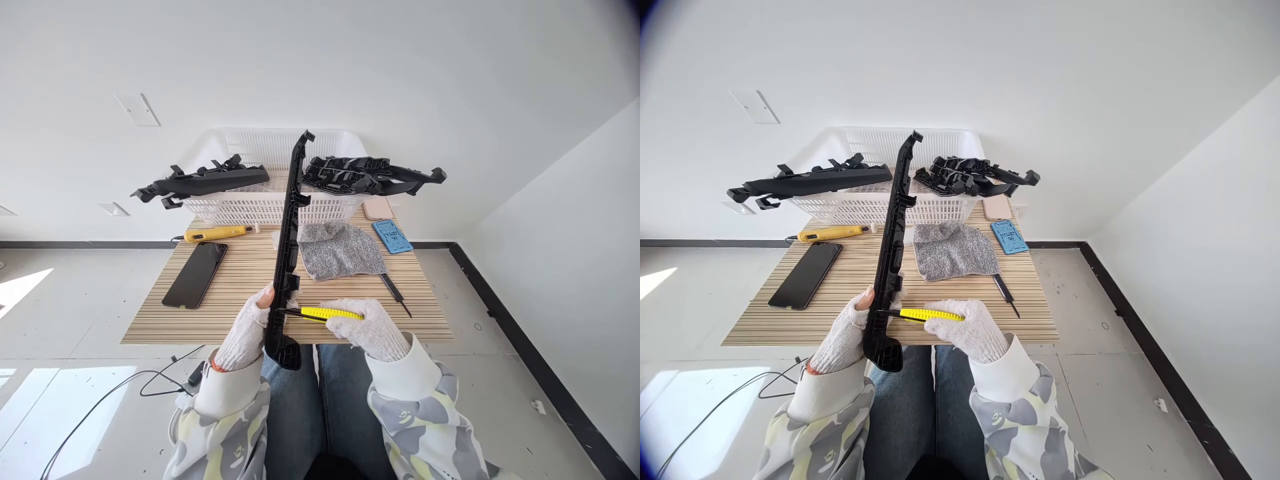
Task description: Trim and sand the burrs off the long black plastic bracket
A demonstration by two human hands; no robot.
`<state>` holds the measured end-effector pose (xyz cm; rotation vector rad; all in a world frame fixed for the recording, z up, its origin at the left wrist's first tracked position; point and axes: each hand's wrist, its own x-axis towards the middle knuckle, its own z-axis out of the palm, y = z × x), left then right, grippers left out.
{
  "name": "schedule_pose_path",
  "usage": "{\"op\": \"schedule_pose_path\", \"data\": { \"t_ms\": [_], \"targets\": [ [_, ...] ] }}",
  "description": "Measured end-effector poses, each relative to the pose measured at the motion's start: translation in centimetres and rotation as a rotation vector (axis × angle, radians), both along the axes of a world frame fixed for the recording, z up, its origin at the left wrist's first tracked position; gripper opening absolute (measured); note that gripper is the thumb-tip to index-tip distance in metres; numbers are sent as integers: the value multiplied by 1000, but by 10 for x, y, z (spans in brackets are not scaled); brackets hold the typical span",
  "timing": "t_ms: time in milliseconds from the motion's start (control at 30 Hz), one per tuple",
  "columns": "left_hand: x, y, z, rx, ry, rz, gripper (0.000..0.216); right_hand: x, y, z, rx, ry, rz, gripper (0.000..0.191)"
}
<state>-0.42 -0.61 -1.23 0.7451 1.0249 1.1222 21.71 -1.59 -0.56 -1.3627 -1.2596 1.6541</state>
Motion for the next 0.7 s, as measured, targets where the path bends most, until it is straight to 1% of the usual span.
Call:
{"op": "schedule_pose_path", "data": {
  "t_ms": [267,533,700],
  "targets": [
    [-2,2,-3,10,7,-35,47,-1,0,0,15,1,-1,61],
    [-1,1,0,2,8,-18,54,-1,0,0,-37,-6,-8,66],
    [-1,2,0,-12,20,-24,57,-1,1,-2,-4,-17,3,64]
  ]
}}
